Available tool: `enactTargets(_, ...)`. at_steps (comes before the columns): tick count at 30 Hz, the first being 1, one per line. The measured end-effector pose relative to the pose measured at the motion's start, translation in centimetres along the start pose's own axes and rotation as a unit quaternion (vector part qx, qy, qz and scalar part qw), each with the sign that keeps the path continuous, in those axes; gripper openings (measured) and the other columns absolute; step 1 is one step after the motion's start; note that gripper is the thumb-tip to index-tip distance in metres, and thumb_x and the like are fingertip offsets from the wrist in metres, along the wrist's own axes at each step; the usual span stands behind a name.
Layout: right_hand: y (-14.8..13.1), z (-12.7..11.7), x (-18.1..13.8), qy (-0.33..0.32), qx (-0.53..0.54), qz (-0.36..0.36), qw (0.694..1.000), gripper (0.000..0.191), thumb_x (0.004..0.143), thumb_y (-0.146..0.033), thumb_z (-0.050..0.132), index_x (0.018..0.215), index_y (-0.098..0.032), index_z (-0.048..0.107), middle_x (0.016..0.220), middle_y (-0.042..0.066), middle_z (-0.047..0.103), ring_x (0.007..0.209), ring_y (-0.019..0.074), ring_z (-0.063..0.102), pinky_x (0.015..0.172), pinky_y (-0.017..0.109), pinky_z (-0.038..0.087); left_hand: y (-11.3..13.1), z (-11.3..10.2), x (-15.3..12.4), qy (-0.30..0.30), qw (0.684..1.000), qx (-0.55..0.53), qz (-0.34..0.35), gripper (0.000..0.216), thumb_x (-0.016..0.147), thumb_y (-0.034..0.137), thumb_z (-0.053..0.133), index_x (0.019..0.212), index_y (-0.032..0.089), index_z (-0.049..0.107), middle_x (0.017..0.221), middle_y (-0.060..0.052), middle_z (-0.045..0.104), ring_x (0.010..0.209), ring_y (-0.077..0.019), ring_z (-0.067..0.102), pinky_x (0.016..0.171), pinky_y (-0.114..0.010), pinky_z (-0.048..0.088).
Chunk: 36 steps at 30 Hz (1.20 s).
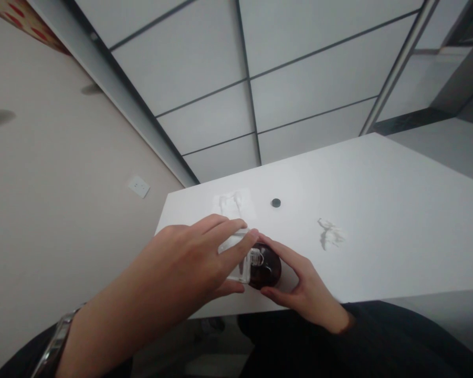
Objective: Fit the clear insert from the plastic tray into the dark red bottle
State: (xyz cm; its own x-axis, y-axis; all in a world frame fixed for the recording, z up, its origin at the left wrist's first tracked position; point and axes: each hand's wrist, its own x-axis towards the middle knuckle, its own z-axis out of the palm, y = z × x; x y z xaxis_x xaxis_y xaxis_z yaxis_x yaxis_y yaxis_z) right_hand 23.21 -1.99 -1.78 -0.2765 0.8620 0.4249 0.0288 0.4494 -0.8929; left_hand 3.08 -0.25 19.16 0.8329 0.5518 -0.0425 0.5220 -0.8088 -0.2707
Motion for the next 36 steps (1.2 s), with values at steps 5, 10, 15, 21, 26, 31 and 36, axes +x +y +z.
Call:
enactTargets(5,0.2,0.0,0.0,-0.002,0.012,0.003,1.000,0.081,0.090,-0.037,0.083,0.160,-0.031,0.045,0.159,0.013,0.055,0.144,0.0333,0.056,0.119,0.055,0.048,0.0,0.1,0.0,-0.008,1.000,0.002,0.002,0.043,0.099,0.030,0.070,0.137,0.017,0.054,0.130,-0.014,0.073,0.108,-0.0319,0.074,0.073,-0.038,0.066)
enactTargets(10,0.6,0.3,-0.2,0.021,0.022,-0.002,1.000,0.078,0.088,-0.041,0.085,0.157,-0.033,0.049,0.156,0.010,0.059,0.143,0.0321,0.058,0.119,0.052,0.049,-0.2,0.2,0.0,-0.002,1.000,0.014,0.008,0.049,0.100,0.033,0.072,0.141,0.015,0.053,0.128,-0.015,0.073,0.107,-0.0318,0.074,0.073,-0.039,0.065)
enactTargets(15,-0.1,-0.5,0.3,-0.028,0.042,0.041,0.998,0.086,0.082,-0.057,0.087,0.156,-0.034,0.050,0.158,0.009,0.056,0.146,0.0329,0.054,0.123,0.055,0.044,-0.3,0.7,-0.5,0.015,1.000,0.016,0.002,0.047,0.103,0.034,0.067,0.144,0.016,0.052,0.130,-0.017,0.073,0.109,-0.0312,0.075,0.076,-0.042,0.066)
enactTargets(21,0.9,-6.2,0.8,0.104,-0.037,0.073,0.991,0.051,0.104,-0.059,0.056,0.148,-0.034,0.058,0.148,0.007,0.065,0.139,0.0287,0.060,0.118,0.057,0.048,-0.5,1.2,-0.9,0.033,0.999,0.010,0.000,0.045,0.106,0.037,0.061,0.146,0.017,0.051,0.131,-0.016,0.073,0.112,-0.0325,0.074,0.079,-0.045,0.067)
enactTargets(26,4.6,-11.0,-0.6,0.115,-0.386,0.140,0.905,0.039,0.095,-0.036,0.058,0.122,-0.015,0.074,0.131,0.022,0.069,0.124,0.0433,0.064,0.108,0.069,0.049,-0.6,1.3,-1.1,0.019,1.000,0.005,-0.011,0.065,0.089,0.035,0.084,0.145,0.017,0.056,0.135,-0.018,0.072,0.114,-0.0361,0.074,0.086,-0.048,0.067)
enactTargets(31,4.5,-9.0,-1.4,0.039,-0.362,0.140,0.921,0.023,0.096,-0.029,0.057,0.109,-0.023,0.076,0.108,0.010,0.074,0.097,0.0305,0.073,0.088,0.050,0.062,-0.4,1.3,-1.0,0.030,1.000,0.003,-0.009,0.063,0.087,0.037,0.086,0.141,0.016,0.060,0.133,-0.018,0.073,0.106,-0.0367,0.076,0.077,-0.049,0.069)
enactTargets(36,1.7,-5.8,-2.1,-0.014,-0.232,0.124,0.965,0.032,0.097,-0.036,0.067,0.127,-0.026,0.066,0.123,0.008,0.070,0.108,0.0240,0.070,0.096,0.042,0.060,-0.3,1.2,-0.8,0.032,0.999,0.006,-0.014,0.059,0.092,0.040,0.081,0.142,0.016,0.061,0.131,-0.018,0.074,0.107,-0.0366,0.076,0.079,-0.048,0.068)
